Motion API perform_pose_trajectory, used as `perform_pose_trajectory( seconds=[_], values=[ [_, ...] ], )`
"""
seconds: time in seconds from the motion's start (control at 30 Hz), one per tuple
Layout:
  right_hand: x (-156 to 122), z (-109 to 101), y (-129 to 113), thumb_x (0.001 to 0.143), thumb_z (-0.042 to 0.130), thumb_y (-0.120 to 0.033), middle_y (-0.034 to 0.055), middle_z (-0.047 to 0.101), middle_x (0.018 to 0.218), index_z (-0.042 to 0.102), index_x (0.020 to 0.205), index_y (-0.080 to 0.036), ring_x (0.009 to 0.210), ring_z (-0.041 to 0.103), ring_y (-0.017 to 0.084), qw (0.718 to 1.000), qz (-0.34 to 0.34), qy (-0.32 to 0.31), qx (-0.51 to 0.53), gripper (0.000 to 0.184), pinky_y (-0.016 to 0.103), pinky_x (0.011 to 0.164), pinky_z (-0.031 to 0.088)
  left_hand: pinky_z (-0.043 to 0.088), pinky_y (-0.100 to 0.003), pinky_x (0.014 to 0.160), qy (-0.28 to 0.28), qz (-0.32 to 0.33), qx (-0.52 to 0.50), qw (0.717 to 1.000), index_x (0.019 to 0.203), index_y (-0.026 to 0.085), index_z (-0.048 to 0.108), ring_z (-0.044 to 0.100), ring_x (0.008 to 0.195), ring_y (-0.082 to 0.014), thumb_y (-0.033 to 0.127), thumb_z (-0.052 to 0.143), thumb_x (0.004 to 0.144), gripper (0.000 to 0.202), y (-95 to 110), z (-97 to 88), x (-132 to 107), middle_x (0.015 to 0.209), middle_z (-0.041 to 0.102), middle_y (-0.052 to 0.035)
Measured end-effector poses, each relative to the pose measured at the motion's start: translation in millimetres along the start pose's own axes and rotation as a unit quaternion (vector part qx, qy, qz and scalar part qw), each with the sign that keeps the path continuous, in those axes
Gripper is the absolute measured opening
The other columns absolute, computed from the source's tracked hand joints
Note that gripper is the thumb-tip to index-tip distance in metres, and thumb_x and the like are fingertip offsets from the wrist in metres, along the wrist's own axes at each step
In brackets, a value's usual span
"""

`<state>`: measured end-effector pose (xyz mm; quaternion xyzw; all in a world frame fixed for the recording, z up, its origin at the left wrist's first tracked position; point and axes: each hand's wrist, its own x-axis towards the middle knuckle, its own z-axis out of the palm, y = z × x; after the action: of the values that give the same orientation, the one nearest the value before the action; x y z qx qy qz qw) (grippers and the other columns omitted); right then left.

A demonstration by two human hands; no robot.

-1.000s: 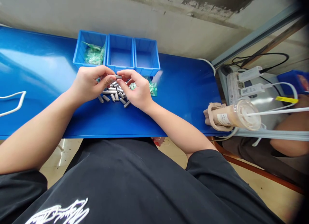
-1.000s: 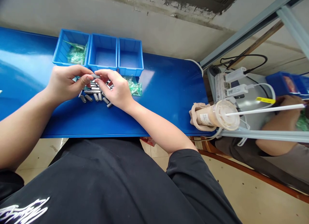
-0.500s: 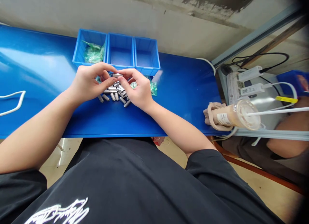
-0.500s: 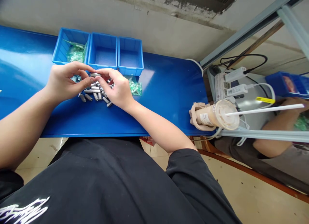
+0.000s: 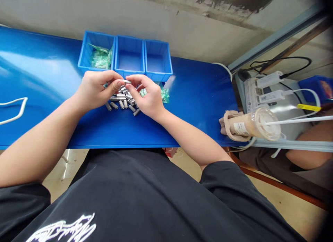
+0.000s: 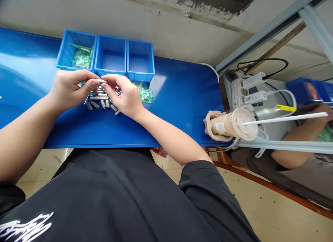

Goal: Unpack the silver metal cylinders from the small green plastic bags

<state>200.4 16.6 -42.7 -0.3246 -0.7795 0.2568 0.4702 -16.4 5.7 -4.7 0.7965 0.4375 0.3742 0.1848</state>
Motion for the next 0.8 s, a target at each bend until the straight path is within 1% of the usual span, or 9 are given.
perform_pose_trajectory(
  seconds=[0.1, 0.2, 0.27, 0.33, 0.4, 0.5, 0.6, 0.8],
  values=[
    [-0.4, -0.1, 0.4, 0.108, 0.043, -0.069, 0.0068, 0.076, 0.117, 0.07, 0.129, -0.019, 0.105, 0.071, 0.013, 1.0, 0.007, 0.001, -0.006, 0.061, 0.031, 0.092, 0.066, 0.047, -0.031, 0.065, -0.001, -0.004, 0.006, 1.0, 0.105, 0.023, 0.075, 0.06, 0.071, -0.0082, 0.085, 0.052, 0.1, 0.066, 1.2, -0.7, -0.8, 0.081, 0.072, 0.0042],
    [-0.6, -0.9, 0.4, 0.109, 0.045, -0.066, 0.0069, 0.076, 0.12, 0.07, 0.13, -0.019, 0.106, 0.071, 0.013, 1.0, 0.01, -0.002, -0.003, 0.057, 0.031, 0.094, 0.067, 0.049, -0.029, 0.067, 0.009, -0.002, 0.008, 1.0, 0.113, 0.023, 0.075, 0.061, 0.07, -0.0075, 0.077, 0.062, 0.101, 0.057, 1.1, -0.4, -1.9, 0.08, 0.071, 0.0053],
    [-0.5, -1.5, 0.1, 0.11, 0.046, -0.064, 0.0067, 0.076, 0.119, 0.07, 0.13, -0.019, 0.106, 0.071, 0.013, 1.0, 0.01, -0.001, 0.001, 0.055, 0.03, 0.093, 0.066, 0.05, -0.029, 0.067, 0.018, 0.013, 0.001, 1.0, 0.118, 0.023, 0.074, 0.06, 0.07, -0.0067, 0.071, 0.067, 0.102, 0.051, 0.6, 0.1, -2.4, 0.08, 0.071, 0.0059],
    [-0.3, -1.9, 0.0, 0.11, 0.046, -0.063, 0.0064, 0.076, 0.118, 0.07, 0.13, -0.019, 0.105, 0.071, 0.012, 1.0, 0.006, 0.001, 0.002, 0.055, 0.029, 0.091, 0.066, 0.051, -0.028, 0.067, 0.021, 0.029, -0.003, 0.999, 0.119, 0.023, 0.074, 0.06, 0.068, -0.0061, 0.067, 0.07, 0.101, 0.048, 0.8, 0.5, -2.8, 0.08, 0.072, 0.0062],
    [-0.2, -1.8, 0.1, 0.11, 0.044, -0.063, 0.0062, 0.076, 0.118, 0.07, 0.13, -0.018, 0.104, 0.071, 0.012, 1.0, -0.001, 0.004, 0.0, 0.056, 0.028, 0.09, 0.066, 0.052, -0.027, 0.067, 0.024, 0.029, 0.005, 0.999, 0.118, 0.023, 0.074, 0.06, 0.067, -0.0063, 0.064, 0.072, 0.101, 0.044, 2.8, 0.6, -3.3, 0.079, 0.072, 0.0063],
    [-0.2, -1.1, 0.5, 0.111, 0.041, -0.064, 0.0062, 0.075, 0.118, 0.07, 0.13, -0.016, 0.103, 0.071, 0.011, 1.0, -0.009, 0.008, -0.003, 0.059, 0.027, 0.089, 0.065, 0.053, -0.026, 0.066, 0.029, 0.012, 0.027, 0.999, 0.117, 0.025, 0.075, 0.062, 0.067, -0.0078, 0.059, 0.07, 0.103, 0.037, 8.0, 0.6, -4.1, 0.08, 0.074, 0.0054],
    [-0.3, -0.4, 0.8, 0.111, 0.039, -0.065, 0.0061, 0.075, 0.116, 0.069, 0.13, -0.016, 0.102, 0.07, 0.011, 1.0, -0.011, 0.005, -0.01, 0.061, 0.027, 0.088, 0.065, 0.054, -0.026, 0.066, 0.031, 0.014, 0.044, 0.998, 0.116, 0.026, 0.076, 0.064, 0.067, -0.0094, 0.058, 0.068, 0.104, 0.035, 10.6, 0.5, -4.6, 0.079, 0.074, 0.0042],
    [-0.1, 0.5, 1.8, 0.112, 0.037, -0.064, 0.0071, 0.074, 0.117, 0.067, 0.131, -0.015, 0.104, 0.07, 0.012, 1.0, -0.02, -0.002, -0.022, 0.061, 0.028, 0.09, 0.064, 0.054, -0.027, 0.068, 0.025, 0.01, 0.07, 0.997, 0.118, 0.027, 0.076, 0.066, 0.068, -0.0111, 0.062, 0.061, 0.106, 0.04, 3.4, 1.7, -5.0, 0.081, 0.075, 0.0035]
  ],
)
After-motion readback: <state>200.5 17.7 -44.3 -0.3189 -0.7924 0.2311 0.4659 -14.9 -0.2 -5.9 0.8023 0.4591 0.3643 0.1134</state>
